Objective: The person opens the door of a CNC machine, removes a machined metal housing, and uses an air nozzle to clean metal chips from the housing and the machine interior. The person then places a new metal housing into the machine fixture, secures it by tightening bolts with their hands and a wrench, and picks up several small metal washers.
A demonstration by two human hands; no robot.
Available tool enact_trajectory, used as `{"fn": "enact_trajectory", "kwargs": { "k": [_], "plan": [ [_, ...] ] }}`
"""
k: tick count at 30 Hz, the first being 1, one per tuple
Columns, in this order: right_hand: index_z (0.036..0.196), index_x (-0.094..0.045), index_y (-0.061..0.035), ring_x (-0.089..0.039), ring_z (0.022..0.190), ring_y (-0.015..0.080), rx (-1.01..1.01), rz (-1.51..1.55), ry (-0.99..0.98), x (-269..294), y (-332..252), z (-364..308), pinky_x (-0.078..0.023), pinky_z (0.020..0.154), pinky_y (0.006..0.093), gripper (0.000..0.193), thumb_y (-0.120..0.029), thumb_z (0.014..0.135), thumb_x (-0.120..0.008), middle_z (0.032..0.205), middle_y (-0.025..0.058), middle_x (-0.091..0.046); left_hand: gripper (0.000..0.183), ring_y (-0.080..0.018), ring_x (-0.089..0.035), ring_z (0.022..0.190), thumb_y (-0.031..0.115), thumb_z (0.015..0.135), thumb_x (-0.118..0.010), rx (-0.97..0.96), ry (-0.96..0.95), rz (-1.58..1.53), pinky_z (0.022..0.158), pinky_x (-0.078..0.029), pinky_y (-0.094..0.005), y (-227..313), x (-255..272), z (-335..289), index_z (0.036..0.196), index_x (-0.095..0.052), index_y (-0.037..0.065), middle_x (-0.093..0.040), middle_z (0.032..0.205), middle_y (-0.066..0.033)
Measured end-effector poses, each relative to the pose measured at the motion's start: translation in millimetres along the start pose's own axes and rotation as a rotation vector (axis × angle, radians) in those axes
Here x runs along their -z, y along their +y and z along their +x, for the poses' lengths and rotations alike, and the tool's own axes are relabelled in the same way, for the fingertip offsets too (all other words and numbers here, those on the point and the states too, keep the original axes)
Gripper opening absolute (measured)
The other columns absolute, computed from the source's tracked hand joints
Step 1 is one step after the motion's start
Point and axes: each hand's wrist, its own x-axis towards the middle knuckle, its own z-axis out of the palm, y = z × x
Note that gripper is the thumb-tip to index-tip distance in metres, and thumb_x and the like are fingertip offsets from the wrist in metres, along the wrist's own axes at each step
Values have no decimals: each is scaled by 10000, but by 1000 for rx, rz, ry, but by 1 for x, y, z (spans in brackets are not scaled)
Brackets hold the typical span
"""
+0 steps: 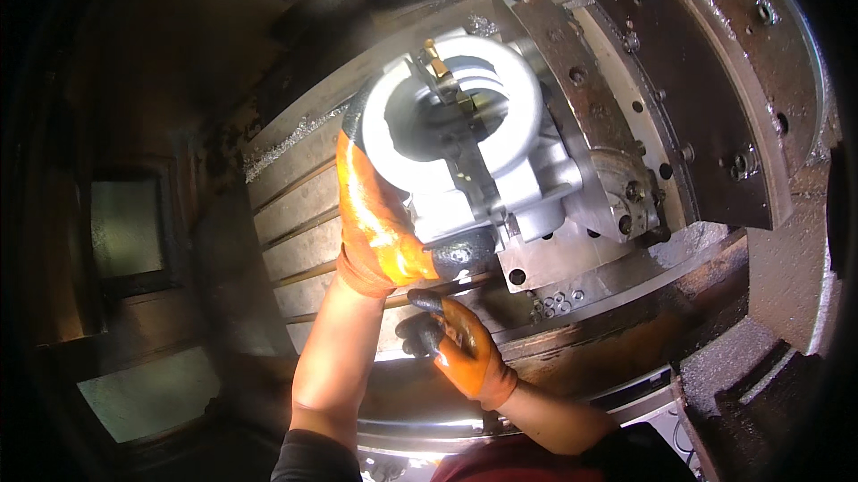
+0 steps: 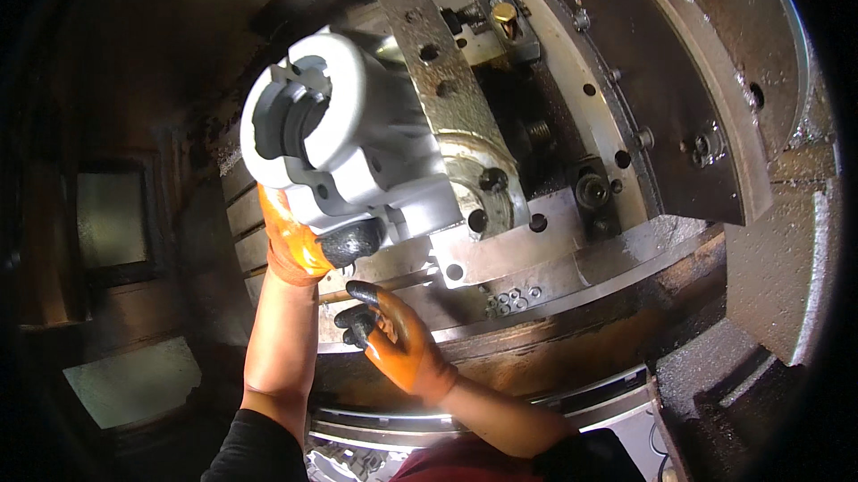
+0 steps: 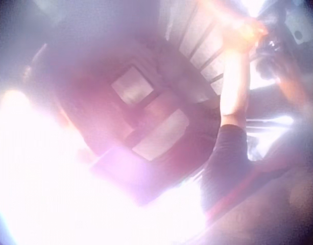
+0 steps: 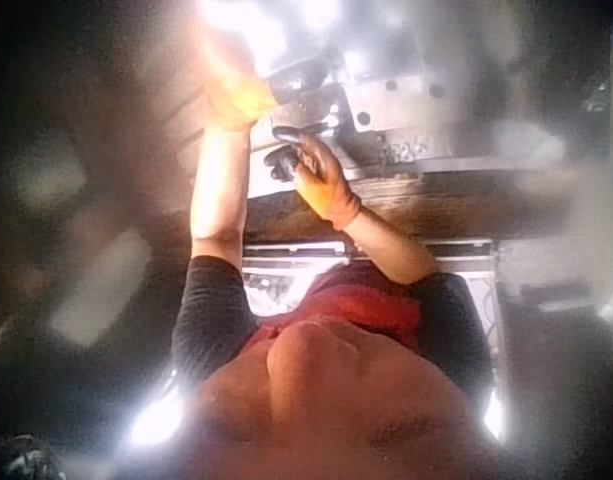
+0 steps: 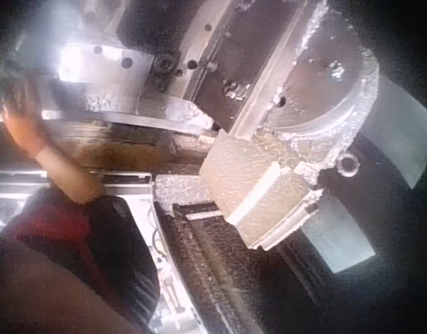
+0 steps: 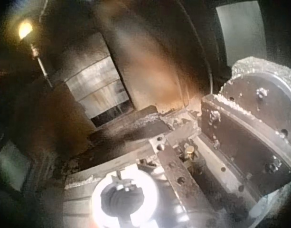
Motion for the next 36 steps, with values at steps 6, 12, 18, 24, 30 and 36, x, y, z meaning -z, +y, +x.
{"fn": "enact_trajectory", "kwargs": {
  "k": [6, 12, 18, 24, 30, 36],
  "plan": [
    [1416, -432, -1, -606, 1102, 148, 80, -152, 19, -1, -8, -14, -484, 930, 285, 448, 35, 975, -502, 1207, 91, -611, 1381, -248, -453, 1326, 402, 509, -983, 97, 96, -303, 1129, -344, -398, 3, -28, -9, 1545, -130, 77, -394, 1481, -140],
    [1431, -421, 0, -587, 1142, 153, 40, -250, 27, 5, -32, -36, -469, 968, 297, 491, 69, 950, -492, 1239, 98, -607, 1502, -260, -337, 1388, 579, 531, -928, 161, 13, -477, 1134, -301, -441, 7, -25, -4, 1566, 13, 33, -280, 1530, -158],
    [1430, -426, 10, -560, 1198, 174, 11, -385, 115, 25, -37, -81, -442, 1024, 313, 518, 89, 923, -495, 1304, 109, -573, 936, -289, -361, 1413, 386, 809, -784, 252, 10, -330, 1170, -251, -403, 11, -13, -38, 1501, -314, -34, -378, 1510, -171],
    [1398, -462, 22, -571, 1181, 172, -9, -387, 198, 36, -11, -106, -463, 999, 310, 484, 86, 921, -518, 1310, 111, -573, 617, -272, -532, 1222, 175, 837, -710, 430, 102, -368, 1053, -400, -370, 23, -24, -39, 1360, -475, -51, -540, 1323, -173],
    [1364, -478, 16, -624, 1095, 186, -142, -670, 270, 14, 39, -120, -538, 891, 314, 498, 20, 895, -646, 1228, 139, -623, 584, -261, -566, 1141, 150, 842, -667, 303, 201, -573, 959, -490, -376, 7, -32, -54, 1347, -442, -40, -563, 1234, -148],
    [1290, -511, 20, -644, 913, 275, -45, -1430, 189, 44, 37, -153, -525, 839, 377, 535, -67, 807, -722, 1132, 178, -625, 517, -258, -502, 1307, 214, 995, -530, 362, 243, -284, 1094, -395, -391, 42, 14, -146, 1441, -423, -25, -498, 1428, -157]
  ]
}}
